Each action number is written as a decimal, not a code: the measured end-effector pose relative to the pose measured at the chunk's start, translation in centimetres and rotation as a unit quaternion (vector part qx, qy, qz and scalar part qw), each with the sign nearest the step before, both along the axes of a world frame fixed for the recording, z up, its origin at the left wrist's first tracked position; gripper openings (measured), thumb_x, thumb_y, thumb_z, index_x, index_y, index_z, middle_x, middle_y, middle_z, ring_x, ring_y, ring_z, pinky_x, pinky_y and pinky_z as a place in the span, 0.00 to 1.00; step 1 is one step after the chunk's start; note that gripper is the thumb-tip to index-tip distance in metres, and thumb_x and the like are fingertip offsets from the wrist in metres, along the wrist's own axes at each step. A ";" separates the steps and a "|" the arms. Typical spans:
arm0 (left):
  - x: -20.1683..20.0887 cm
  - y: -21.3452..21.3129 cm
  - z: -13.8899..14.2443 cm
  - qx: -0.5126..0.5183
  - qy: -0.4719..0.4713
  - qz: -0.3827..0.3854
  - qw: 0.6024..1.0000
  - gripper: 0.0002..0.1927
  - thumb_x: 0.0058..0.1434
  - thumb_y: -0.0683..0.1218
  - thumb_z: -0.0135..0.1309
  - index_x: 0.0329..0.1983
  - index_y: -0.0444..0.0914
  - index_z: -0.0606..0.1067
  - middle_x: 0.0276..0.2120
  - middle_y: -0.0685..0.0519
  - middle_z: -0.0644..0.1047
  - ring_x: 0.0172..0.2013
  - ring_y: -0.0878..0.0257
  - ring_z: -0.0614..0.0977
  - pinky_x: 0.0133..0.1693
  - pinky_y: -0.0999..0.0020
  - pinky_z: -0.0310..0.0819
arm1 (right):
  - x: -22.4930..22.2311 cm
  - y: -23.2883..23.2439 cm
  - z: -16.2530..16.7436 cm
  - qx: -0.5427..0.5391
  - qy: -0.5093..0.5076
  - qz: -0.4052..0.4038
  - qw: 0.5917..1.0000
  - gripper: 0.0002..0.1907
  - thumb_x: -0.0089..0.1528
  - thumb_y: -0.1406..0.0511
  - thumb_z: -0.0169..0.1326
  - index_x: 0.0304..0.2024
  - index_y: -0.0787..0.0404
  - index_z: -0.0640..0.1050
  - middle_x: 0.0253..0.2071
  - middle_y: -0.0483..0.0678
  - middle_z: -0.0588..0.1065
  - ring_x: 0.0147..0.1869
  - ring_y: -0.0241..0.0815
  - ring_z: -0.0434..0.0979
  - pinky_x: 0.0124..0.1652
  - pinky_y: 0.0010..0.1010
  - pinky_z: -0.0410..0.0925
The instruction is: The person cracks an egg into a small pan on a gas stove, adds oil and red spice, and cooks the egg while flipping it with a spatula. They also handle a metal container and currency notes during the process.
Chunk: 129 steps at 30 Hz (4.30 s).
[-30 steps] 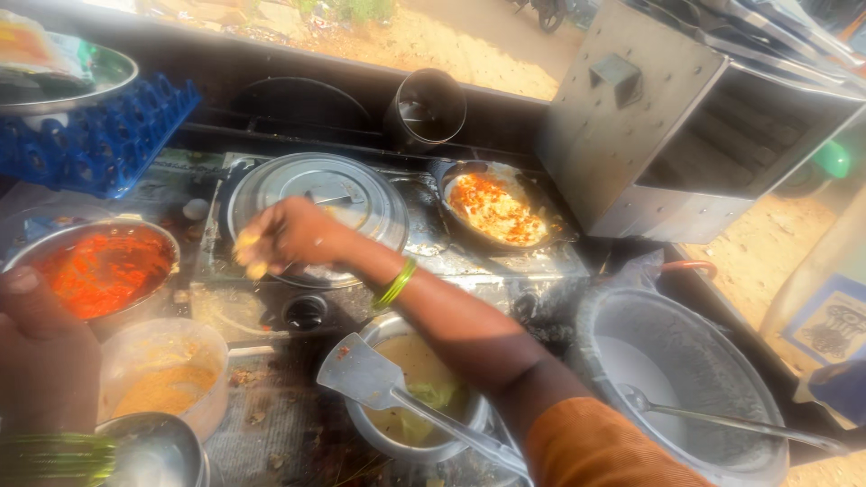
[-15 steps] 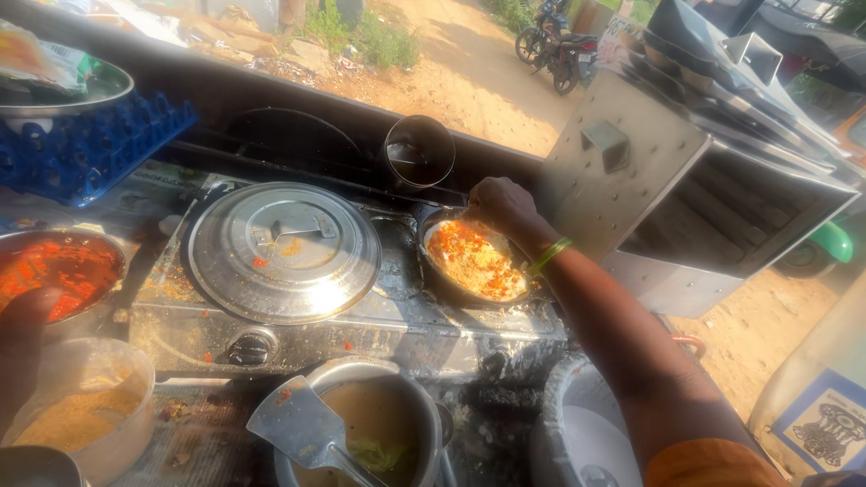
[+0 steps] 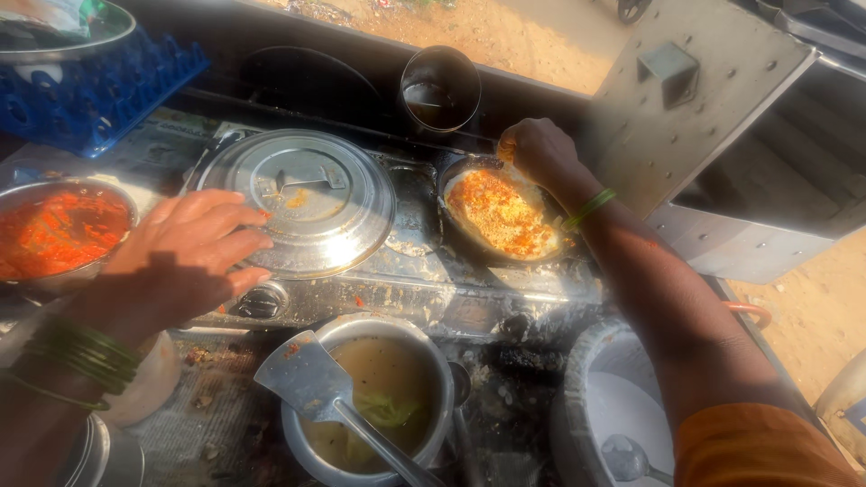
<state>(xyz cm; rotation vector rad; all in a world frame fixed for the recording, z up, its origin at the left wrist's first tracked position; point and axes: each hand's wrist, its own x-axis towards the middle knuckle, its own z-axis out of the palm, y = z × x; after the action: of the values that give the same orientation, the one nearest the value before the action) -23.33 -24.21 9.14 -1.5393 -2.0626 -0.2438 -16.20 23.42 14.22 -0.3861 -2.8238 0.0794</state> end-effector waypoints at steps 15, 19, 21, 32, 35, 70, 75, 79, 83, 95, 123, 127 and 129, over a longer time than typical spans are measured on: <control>4.8 4.0 -2.3 -0.026 -0.152 -0.021 0.988 0.16 0.52 0.51 0.63 0.43 0.44 0.81 0.49 0.56 0.78 0.58 0.55 0.71 0.57 0.54 0.64 | 4.5 -3.2 -1.0 -0.363 -0.080 0.030 0.928 0.18 0.60 0.69 0.58 0.53 0.58 0.81 0.46 0.51 0.83 0.41 0.39 0.86 0.34 0.32 0.79; 8.5 3.5 -1.5 0.000 -0.150 -0.056 0.987 0.15 0.51 0.51 0.62 0.42 0.43 0.80 0.47 0.56 0.78 0.57 0.56 0.74 0.56 0.55 0.66 | 5.2 -13.6 -6.9 -0.311 -0.377 0.172 0.855 0.23 0.60 0.71 0.54 0.59 0.54 0.77 0.47 0.54 0.82 0.42 0.45 0.87 0.32 0.31 0.80; 10.2 2.8 -1.1 0.011 -0.150 -0.063 0.987 0.16 0.52 0.54 0.62 0.40 0.43 0.80 0.45 0.56 0.79 0.56 0.55 0.75 0.56 0.55 0.67 | 6.2 -18.1 -10.9 -0.299 -0.495 0.208 0.789 0.19 0.62 0.71 0.54 0.56 0.57 0.77 0.48 0.53 0.80 0.42 0.47 0.86 0.35 0.31 0.79; 15.1 1.1 -4.1 -0.034 -0.184 -0.135 0.973 0.22 0.58 0.65 0.56 0.39 0.42 0.78 0.41 0.54 0.78 0.50 0.53 0.77 0.53 0.53 0.68 | 13.4 -25.0 -17.8 -0.129 -0.385 0.110 0.907 0.08 0.66 0.63 0.52 0.42 0.54 0.82 0.35 0.49 0.80 0.33 0.42 0.83 0.34 0.34 0.78; 15.5 1.9 -5.9 -0.033 -0.187 -0.107 0.976 0.23 0.56 0.66 0.58 0.37 0.43 0.79 0.40 0.54 0.77 0.49 0.55 0.77 0.57 0.50 0.66 | 14.0 -24.9 -17.6 -0.082 -0.340 0.094 0.932 0.10 0.67 0.61 0.51 0.39 0.53 0.83 0.32 0.48 0.81 0.31 0.40 0.83 0.34 0.34 0.77; 15.6 14.8 -1.3 0.063 -0.122 -0.287 0.948 0.26 0.55 0.43 0.63 0.59 0.45 0.75 0.65 0.48 0.67 0.60 0.50 0.74 0.58 0.51 0.69 | 32.1 -9.3 3.3 0.031 -0.089 -0.185 0.978 0.20 0.67 0.63 0.49 0.62 0.43 0.76 0.38 0.47 0.77 0.28 0.38 0.74 0.24 0.27 0.69; 11.3 19.2 -0.9 -0.027 -0.135 -0.281 0.950 0.16 0.53 0.45 0.64 0.46 0.44 0.79 0.66 0.51 0.69 0.59 0.54 0.74 0.58 0.52 0.66 | 24.1 -3.6 6.3 0.215 -0.284 -0.218 0.909 0.21 0.73 0.61 0.42 0.40 0.58 0.86 0.45 0.49 0.80 0.39 0.44 0.83 0.28 0.35 0.75; 8.2 21.8 -2.2 0.011 -0.098 -0.211 0.972 0.18 0.48 0.48 0.66 0.44 0.46 0.81 0.64 0.51 0.70 0.61 0.51 0.71 0.60 0.50 0.62 | 20.8 -1.6 6.6 0.217 -0.336 -0.173 0.900 0.15 0.68 0.64 0.48 0.43 0.58 0.86 0.46 0.53 0.84 0.42 0.49 0.84 0.37 0.39 0.76; 5.4 22.5 -4.3 -0.021 -0.231 -0.167 0.958 0.23 0.52 0.49 0.64 0.53 0.48 0.78 0.62 0.52 0.71 0.62 0.52 0.70 0.63 0.50 0.61 | 21.5 0.2 7.0 0.147 -0.374 -0.175 0.899 0.15 0.65 0.62 0.52 0.53 0.48 0.83 0.53 0.45 0.81 0.50 0.44 0.82 0.48 0.39 0.73; -0.3 26.2 -6.2 -0.036 -0.250 -0.078 0.964 0.29 0.53 0.52 0.62 0.60 0.47 0.72 0.64 0.52 0.68 0.66 0.51 0.64 0.65 0.49 0.55 | 26.9 2.9 3.7 -0.020 -0.271 -0.253 0.928 0.20 0.67 0.59 0.50 0.60 0.32 0.77 0.53 0.35 0.83 0.54 0.36 0.84 0.60 0.32 0.72; -0.2 30.3 -1.8 -0.133 -0.307 -0.052 0.941 0.22 0.54 0.60 0.63 0.51 0.51 0.80 0.58 0.57 0.74 0.64 0.57 0.68 0.66 0.52 0.55 | 23.7 0.5 7.5 -0.089 -0.291 -0.224 0.926 0.15 0.66 0.56 0.53 0.54 0.33 0.82 0.51 0.32 0.84 0.50 0.33 0.87 0.55 0.28 0.76; 0.7 30.1 -1.5 -0.184 -0.302 -0.037 0.935 0.26 0.50 0.60 0.66 0.54 0.53 0.79 0.60 0.56 0.72 0.66 0.56 0.64 0.68 0.51 0.48 | 24.7 1.7 6.3 -0.036 -0.289 -0.237 0.927 0.18 0.64 0.58 0.54 0.56 0.34 0.81 0.53 0.33 0.83 0.55 0.34 0.85 0.61 0.30 0.71; 1.1 30.0 -1.6 -0.187 -0.303 -0.043 0.934 0.27 0.50 0.59 0.66 0.54 0.53 0.80 0.59 0.56 0.73 0.67 0.57 0.63 0.69 0.48 0.45 | 25.1 1.8 5.6 -0.060 -0.295 -0.253 0.919 0.19 0.65 0.58 0.52 0.57 0.32 0.81 0.54 0.32 0.83 0.55 0.34 0.84 0.62 0.31 0.71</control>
<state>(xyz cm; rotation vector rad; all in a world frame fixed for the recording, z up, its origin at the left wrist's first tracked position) -22.24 5.80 7.58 -1.9681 -2.6345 -0.4206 8.90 25.18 19.82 -1.3587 -3.1788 0.0265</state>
